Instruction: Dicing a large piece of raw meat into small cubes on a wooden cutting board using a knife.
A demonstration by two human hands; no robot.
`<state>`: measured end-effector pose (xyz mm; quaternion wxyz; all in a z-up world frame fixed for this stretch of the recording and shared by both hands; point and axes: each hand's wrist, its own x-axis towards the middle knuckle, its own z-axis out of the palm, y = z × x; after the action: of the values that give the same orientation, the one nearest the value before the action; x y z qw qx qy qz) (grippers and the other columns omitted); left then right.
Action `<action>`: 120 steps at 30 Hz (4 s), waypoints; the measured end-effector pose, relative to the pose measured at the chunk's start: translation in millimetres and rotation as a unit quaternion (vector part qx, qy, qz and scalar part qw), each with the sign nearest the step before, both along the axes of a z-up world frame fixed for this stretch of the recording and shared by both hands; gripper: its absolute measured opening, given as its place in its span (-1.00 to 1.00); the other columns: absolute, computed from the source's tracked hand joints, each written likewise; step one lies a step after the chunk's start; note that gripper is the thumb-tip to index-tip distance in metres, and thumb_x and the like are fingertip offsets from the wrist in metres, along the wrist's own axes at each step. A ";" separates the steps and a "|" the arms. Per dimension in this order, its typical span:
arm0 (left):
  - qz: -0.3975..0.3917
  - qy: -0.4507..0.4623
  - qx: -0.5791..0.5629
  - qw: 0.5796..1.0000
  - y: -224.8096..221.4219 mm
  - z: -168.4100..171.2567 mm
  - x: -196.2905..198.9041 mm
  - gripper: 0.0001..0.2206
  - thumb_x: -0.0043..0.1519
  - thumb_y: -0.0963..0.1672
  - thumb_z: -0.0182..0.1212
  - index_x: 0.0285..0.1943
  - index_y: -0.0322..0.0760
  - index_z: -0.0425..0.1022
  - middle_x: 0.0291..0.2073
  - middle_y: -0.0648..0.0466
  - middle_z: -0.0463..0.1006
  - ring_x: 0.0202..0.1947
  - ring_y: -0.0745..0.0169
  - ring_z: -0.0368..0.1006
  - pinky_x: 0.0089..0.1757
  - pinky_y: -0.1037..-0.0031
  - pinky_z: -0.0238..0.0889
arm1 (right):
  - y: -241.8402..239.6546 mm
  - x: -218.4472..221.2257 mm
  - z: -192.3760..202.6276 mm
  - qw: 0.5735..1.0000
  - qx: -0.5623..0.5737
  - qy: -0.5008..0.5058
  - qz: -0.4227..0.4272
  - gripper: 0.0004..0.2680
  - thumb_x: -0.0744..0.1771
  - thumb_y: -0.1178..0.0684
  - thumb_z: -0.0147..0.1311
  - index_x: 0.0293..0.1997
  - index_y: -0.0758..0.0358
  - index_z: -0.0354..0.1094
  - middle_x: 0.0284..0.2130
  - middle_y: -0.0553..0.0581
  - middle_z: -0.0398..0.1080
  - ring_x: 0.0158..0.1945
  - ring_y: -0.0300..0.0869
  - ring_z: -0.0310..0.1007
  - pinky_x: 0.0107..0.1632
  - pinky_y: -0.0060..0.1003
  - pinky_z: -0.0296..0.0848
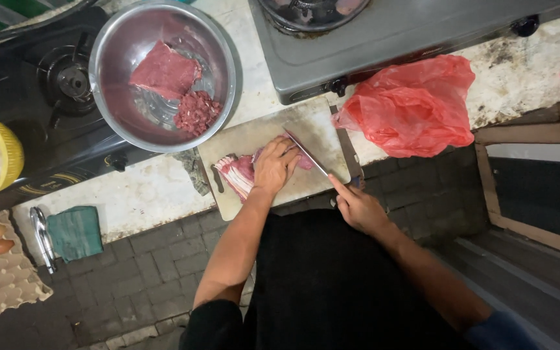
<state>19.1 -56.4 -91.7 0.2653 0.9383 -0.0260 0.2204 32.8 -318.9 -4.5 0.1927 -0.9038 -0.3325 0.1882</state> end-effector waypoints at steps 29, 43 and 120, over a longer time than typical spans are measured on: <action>-0.037 0.032 -0.015 0.999 11.5 -34.1 3.5 -0.82 0.20 -0.06 0.28 -0.12 -0.18 0.60 -0.11 0.08 0.52 0.10 0.10 0.38 0.17 0.41 0.24 | 11.7 14.9 -28.0 0.994 -0.064 -0.049 0.079 -0.47 0.34 0.07 -0.15 0.53 -0.16 -0.21 -0.42 0.27 0.37 -0.54 0.17 0.47 -0.47 0.00 0.49; -0.027 -0.037 -0.091 0.995 8.4 16.2 -2.4 -0.88 0.18 -0.10 0.33 -0.17 -0.17 0.61 -0.12 0.05 0.51 0.06 -0.01 0.42 0.09 0.33 0.31 | -54.6 -10.3 -1.6 0.998 -0.046 0.048 0.004 -0.49 0.33 0.04 -0.12 0.48 -0.29 -0.14 -0.36 0.29 0.50 -0.34 0.20 0.54 -0.35 0.04 0.52; 0.049 -0.003 -0.008 0.999 10.2 -2.8 -10.6 -0.93 0.23 -0.14 0.22 -0.26 -0.14 0.61 -0.22 0.14 0.58 -0.04 0.20 0.49 -0.02 0.45 0.35 | 37.8 41.3 0.6 0.980 -0.044 0.171 0.093 -0.45 0.32 0.09 -0.19 0.52 -0.10 -0.28 -0.37 0.27 0.48 -0.27 0.24 0.53 -0.22 0.09 0.54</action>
<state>8.5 -46.2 -94.5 0.2620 0.9354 0.0212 0.2364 74.2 -281.0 -3.9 0.1887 -0.8309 -0.3689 0.3714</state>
